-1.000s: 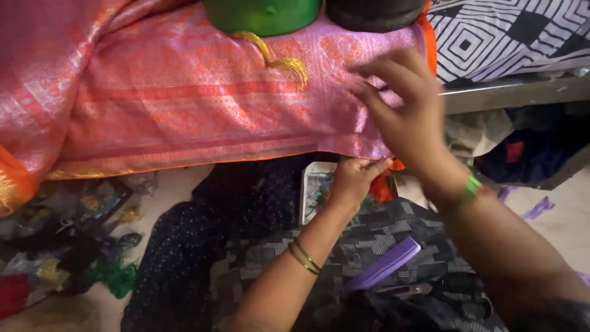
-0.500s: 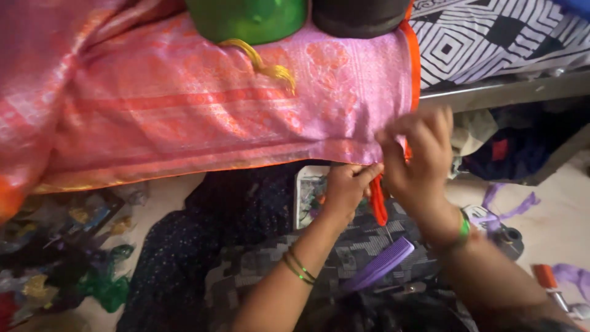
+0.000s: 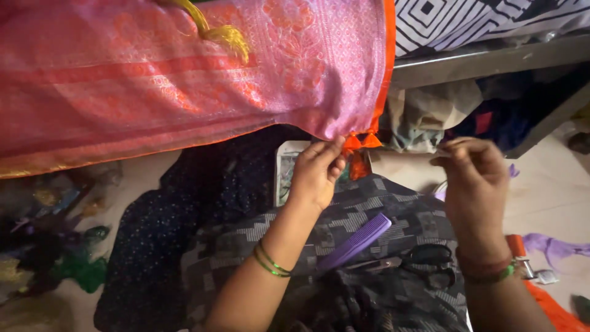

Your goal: The recorder is attaching a decorative orange border with pom-poms to a pink saree fabric using hand-sewing and scissors.

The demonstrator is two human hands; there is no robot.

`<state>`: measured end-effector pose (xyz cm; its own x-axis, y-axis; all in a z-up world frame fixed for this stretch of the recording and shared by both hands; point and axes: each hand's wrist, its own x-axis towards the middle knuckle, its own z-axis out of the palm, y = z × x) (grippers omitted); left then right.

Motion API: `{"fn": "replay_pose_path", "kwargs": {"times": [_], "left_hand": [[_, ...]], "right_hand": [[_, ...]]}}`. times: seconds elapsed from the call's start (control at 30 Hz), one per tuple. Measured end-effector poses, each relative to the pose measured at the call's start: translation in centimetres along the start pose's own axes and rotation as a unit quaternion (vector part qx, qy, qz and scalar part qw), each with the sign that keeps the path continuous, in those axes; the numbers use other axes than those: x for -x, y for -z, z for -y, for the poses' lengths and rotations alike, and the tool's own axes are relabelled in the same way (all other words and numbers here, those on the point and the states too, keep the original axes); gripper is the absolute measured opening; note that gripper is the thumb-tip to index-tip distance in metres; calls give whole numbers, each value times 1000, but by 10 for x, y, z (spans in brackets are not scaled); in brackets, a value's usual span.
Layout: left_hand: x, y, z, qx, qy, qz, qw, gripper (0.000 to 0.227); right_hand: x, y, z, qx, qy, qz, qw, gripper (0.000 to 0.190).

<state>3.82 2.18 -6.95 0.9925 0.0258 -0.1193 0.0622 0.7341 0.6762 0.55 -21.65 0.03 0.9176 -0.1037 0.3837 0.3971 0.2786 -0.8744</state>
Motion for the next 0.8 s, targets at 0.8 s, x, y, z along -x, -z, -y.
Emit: {"fn": "replay_pose_path", "kwargs": {"times": [0.8], "left_hand": [[-6,-9,-12,110,-1,-40,993,15]], "right_hand": [[0,61,-1,-46,-53,-37,997,7]]}}
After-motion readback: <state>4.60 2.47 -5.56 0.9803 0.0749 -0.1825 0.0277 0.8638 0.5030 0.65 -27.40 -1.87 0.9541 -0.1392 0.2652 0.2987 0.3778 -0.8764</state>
